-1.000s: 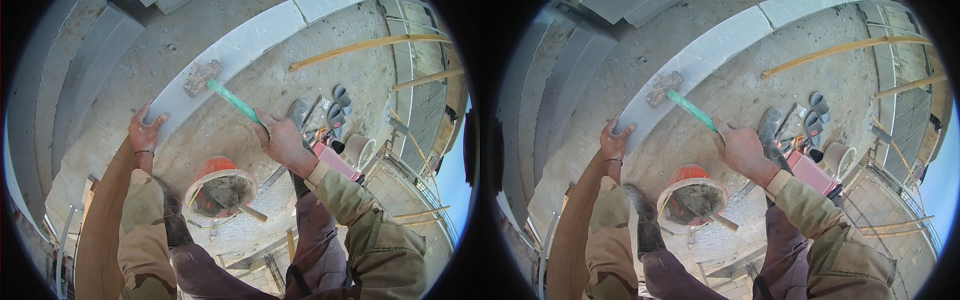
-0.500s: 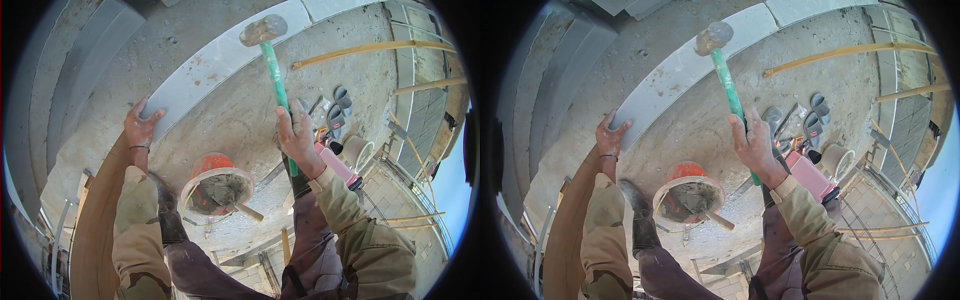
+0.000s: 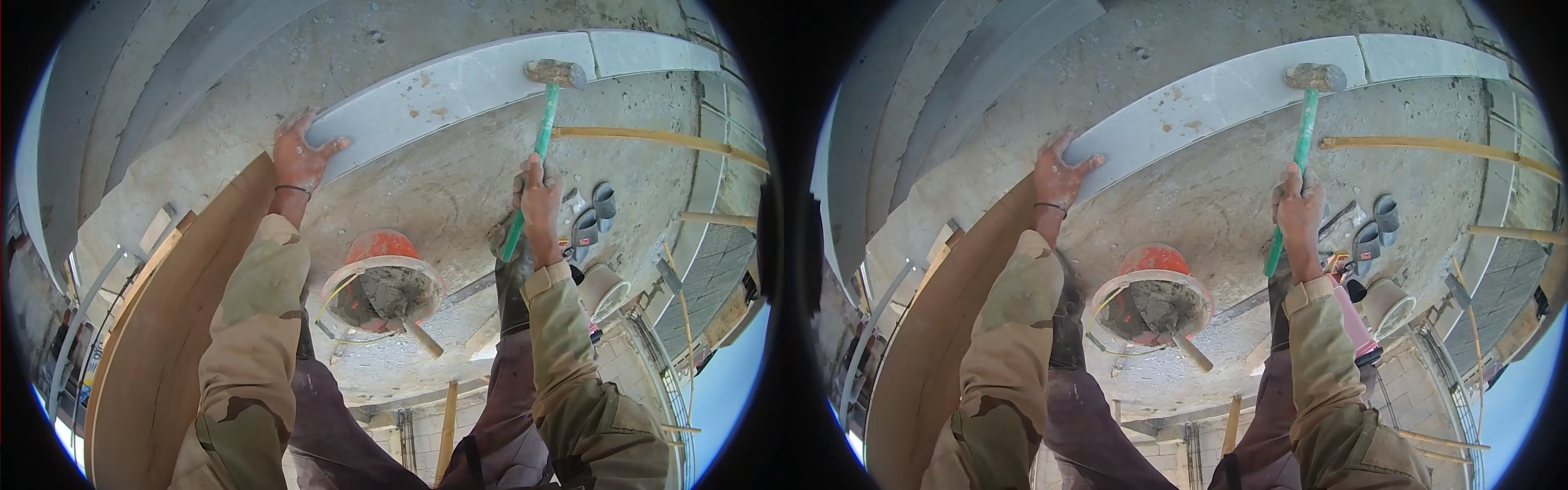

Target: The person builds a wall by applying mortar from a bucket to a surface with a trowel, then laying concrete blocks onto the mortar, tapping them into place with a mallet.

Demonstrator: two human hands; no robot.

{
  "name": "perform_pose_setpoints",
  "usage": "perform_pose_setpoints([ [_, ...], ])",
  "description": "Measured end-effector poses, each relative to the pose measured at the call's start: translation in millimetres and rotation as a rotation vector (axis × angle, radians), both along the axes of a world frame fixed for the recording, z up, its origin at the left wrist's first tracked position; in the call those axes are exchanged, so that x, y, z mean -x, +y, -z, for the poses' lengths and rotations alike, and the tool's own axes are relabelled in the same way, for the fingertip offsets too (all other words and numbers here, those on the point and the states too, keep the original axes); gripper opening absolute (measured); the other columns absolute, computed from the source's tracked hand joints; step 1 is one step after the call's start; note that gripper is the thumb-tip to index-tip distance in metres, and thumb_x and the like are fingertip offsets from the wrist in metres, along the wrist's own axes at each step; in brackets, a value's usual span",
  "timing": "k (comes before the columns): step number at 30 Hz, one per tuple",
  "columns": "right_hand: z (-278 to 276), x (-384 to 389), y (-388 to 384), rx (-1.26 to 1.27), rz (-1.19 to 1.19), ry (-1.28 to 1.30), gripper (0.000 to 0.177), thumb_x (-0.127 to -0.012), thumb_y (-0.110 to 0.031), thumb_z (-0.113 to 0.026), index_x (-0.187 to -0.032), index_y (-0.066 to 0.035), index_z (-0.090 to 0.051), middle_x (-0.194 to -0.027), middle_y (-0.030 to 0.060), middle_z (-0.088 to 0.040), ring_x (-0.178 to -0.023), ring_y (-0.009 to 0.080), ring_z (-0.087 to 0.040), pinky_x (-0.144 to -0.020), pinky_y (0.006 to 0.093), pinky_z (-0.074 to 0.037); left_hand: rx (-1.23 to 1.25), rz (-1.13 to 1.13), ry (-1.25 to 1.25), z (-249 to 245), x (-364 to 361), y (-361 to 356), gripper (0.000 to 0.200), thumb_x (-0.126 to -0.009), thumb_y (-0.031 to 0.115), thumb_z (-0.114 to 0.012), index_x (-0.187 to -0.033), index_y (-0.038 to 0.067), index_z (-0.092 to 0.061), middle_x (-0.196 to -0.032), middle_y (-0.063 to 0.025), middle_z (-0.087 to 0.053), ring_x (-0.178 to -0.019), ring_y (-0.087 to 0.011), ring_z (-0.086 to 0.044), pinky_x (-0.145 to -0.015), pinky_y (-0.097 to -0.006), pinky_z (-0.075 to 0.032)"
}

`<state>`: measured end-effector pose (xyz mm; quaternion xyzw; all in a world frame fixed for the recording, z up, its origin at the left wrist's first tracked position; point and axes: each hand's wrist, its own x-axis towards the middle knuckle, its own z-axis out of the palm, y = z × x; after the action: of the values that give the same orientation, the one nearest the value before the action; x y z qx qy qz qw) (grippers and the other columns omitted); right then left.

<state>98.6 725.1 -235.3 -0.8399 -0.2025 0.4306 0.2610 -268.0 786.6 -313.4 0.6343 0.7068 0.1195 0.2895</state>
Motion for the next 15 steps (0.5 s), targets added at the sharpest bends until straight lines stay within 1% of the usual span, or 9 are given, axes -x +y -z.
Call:
perform_pose_setpoints([
  [1, 1, -2, -1, -0.013, 0.032, 0.033, 0.033, -0.107, -0.033, -0.056, -0.091, -0.004, -0.058, -0.063, 0.0022, -0.053, -0.044, 0.0121, -0.047, -0.04, 0.0301, -0.036, -0.225, 0.098, 0.287, 2, 1, -3, 0.079, -0.077, 0.032, -0.092, -0.14, -0.002, -0.059, -0.117, -0.0175, -0.074, -0.103, -0.0245, -0.07, -0.096, -0.0321, -0.053],
  [2, 0, 0, 4, -0.012, 0.024, 0.061, 0.033, -0.107, -0.033, -0.056, -0.091, -0.004, -0.058, -0.063, 0.0022, -0.053, -0.044, 0.0121, -0.047, -0.04, 0.0301, -0.036, -0.223, 0.093, 0.316, 12, 6, -6, 0.079, -0.077, 0.032, -0.092, -0.14, -0.002, -0.059, -0.117, -0.0175, -0.074, -0.103, -0.0245, -0.07, -0.096, -0.0321, -0.053],
  [4, -8, -1, 4, -0.021, 0.091, 0.16, 0.032, -0.108, -0.033, -0.054, -0.093, -0.005, -0.058, -0.062, 0.0014, -0.051, -0.043, 0.0119, -0.045, -0.039, 0.03, -0.034, -0.095, -0.474, -0.044, 26, 14, -22, 0.098, -0.074, 0.049, -0.091, -0.144, -0.007, -0.051, -0.119, -0.0218, -0.073, -0.106, -0.0286, -0.07, -0.098, -0.0359, -0.053],
  [5, -9, -1, 5, -0.008, 0.104, 0.18, 0.032, -0.108, -0.033, -0.054, -0.093, -0.005, -0.058, -0.062, 0.0014, -0.051, -0.043, 0.0119, -0.045, -0.039, 0.03, -0.034, -0.088, -0.462, -0.021, 12, 18, -22, 0.098, -0.074, 0.049, -0.091, -0.144, -0.007, -0.051, -0.119, -0.0218, -0.073, -0.106, -0.0286, -0.07, -0.098, -0.0359, -0.053],
  [7, -5, -1, 5, -0.001, 0.088, 0.18, 0.031, -0.108, -0.033, -0.053, -0.097, -0.004, -0.059, -0.062, 0.0008, -0.05, -0.043, 0.012, -0.046, -0.038, 0.03, -0.034, 0.426, -0.721, -0.193, -15, 26, -25, 0.093, -0.078, 0.048, -0.089, -0.138, -0.014, -0.053, -0.111, -0.0227, -0.073, -0.101, -0.0289, -0.07, -0.095, -0.0351, -0.053],
  [11, 16, -3, -6, -0.064, 0.137, 0.279, 0.029, -0.106, -0.033, -0.055, -0.097, -0.005, -0.059, -0.063, 0.0008, -0.049, -0.044, 0.0108, -0.047, -0.039, 0.0291, -0.034, 0.63, -0.45, -0.335, 9, 56, -39, 0.091, -0.08, 0.049, -0.088, -0.134, -0.017, -0.056, -0.104, -0.0209, -0.073, -0.098, -0.0275, -0.07, -0.091, -0.0347, -0.054],
  [13, 35, -6, -13, -0.112, 0.078, 0.364, 0.032, -0.106, -0.032, -0.056, -0.096, -0.002, -0.06, -0.06, 0.0063, -0.051, -0.043, 0.0207, -0.049, -0.042, 0.0359, -0.04, 0.66, -0.453, -0.441, 1, 52, -30, 0.086, -0.085, 0.054, -0.082, -0.129, -0.017, -0.059, -0.105, -0.0173, -0.073, -0.098, -0.0283, -0.071, -0.094, -0.0356, -0.055],
  [14, 53, -8, -18, -0.097, 0.122, 0.378, 0.032, -0.106, -0.032, -0.056, -0.096, -0.002, -0.06, -0.06, 0.0063, -0.051, -0.043, 0.0207, -0.049, -0.042, 0.0359, -0.04, 0.684, -0.425, -0.406, -5, 48, -28, 0.086, -0.085, 0.054, -0.082, -0.129, -0.017, -0.059, -0.105, -0.0173, -0.073, -0.098, -0.0283, -0.071, -0.094, -0.0356, -0.055],
  [15, 72, -10, -21, -0.226, -0.157, 0.086, 0.033, -0.105, -0.031, -0.056, -0.096, 0.0, -0.06, -0.06, 0.0105, -0.054, -0.046, 0.0283, -0.052, -0.047, 0.0407, -0.043, 0.692, -0.46, -0.404, -11, 43, -26, 0.085, -0.087, 0.054, -0.08, -0.131, -0.015, -0.058, -0.112, -0.0182, -0.071, -0.102, -0.0293, -0.07, -0.098, -0.0375, -0.055],
])
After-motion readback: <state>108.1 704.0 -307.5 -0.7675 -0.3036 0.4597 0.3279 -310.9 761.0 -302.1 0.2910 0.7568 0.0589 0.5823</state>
